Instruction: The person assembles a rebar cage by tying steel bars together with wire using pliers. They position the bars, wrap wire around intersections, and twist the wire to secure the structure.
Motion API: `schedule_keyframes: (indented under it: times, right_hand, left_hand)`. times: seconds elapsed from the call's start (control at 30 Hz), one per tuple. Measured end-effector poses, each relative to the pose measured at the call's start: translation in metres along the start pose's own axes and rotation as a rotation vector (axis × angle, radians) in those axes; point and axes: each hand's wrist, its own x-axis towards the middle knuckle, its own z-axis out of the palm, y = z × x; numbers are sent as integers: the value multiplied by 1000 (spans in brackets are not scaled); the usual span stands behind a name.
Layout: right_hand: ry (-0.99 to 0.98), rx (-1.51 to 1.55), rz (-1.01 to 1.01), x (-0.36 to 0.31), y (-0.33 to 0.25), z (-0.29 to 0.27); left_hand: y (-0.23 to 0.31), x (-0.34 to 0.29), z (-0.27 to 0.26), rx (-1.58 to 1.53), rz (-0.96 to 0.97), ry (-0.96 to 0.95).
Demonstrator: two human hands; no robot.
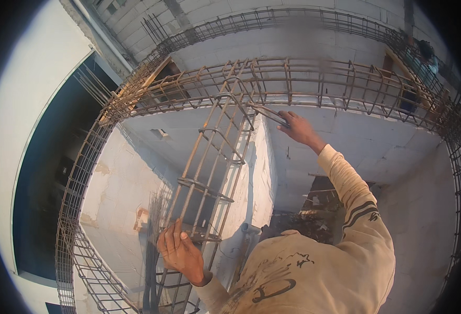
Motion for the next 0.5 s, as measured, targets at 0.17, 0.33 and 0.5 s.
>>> schedule_keyframes:
  times: [0.17, 0.33, 0.5]
  right_hand:
    - [-142, -215, -68, 72, 25, -5]
    - [-169, -282, -181, 116, 16, 18]
    - [-169, -308, -372, 140, 0, 33]
  left_hand:
    - [3, 3, 2, 12, -17, 25]
    - [8, 4, -1, 63, -33, 42]
    - [9, 6, 0, 99, -29, 43]
